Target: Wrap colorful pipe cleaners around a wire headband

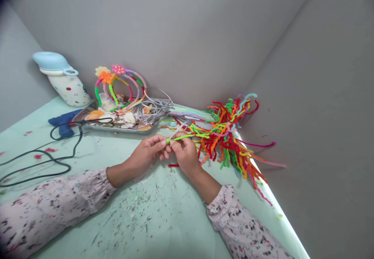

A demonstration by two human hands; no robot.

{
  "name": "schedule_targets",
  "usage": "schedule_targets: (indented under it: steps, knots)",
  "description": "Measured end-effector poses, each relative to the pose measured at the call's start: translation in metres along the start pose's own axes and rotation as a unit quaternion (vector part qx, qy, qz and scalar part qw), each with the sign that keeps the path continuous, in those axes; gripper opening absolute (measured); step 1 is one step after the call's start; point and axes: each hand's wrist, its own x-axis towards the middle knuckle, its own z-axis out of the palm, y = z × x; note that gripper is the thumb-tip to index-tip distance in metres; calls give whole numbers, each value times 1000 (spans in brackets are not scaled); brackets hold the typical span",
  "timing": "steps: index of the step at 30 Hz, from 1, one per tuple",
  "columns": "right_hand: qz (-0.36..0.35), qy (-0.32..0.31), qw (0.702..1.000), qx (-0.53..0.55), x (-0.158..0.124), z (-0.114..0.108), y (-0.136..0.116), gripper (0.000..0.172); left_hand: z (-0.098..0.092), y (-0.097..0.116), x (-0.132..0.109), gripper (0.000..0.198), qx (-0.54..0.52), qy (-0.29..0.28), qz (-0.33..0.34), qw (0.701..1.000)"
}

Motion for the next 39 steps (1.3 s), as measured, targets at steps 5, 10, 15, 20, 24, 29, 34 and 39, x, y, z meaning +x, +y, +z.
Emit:
schedule_targets:
  steps: [5, 10, 15, 20, 24, 29, 34, 39]
  knots:
    - [3, -4, 1000, -2, 0, 0, 1, 15, 0, 1, -1, 20, -12, -2, -8, 1000]
    - [11, -3, 1000, 4, 0, -1, 0, 14, -1, 1, 0, 19, -23, -9, -15, 1000]
    - [24, -17, 999, 25, 1, -2, 0, 15, -2, -1, 0, 18, -29, -15, -17, 999]
    - [39, -33, 998, 33, 2, -5, 4, 14, -2, 1, 0, 18, -27, -17, -17, 999]
    - [49, -39, 997, 36, 2, -7, 6, 15, -2, 2, 0, 18, -21, -16, -14, 1000]
    - [57, -58, 996, 43, 2, -8, 5, 17, -2, 2, 0, 18, -23, -19, -19, 999]
    - [57, -72, 994, 51, 2, -10, 8, 16, -3, 1, 1, 18, -21, -32, -15, 999]
    - [58, -78, 994, 55, 3, -13, 10, 14, -3, 1, 0, 18, -21, -39, -18, 999]
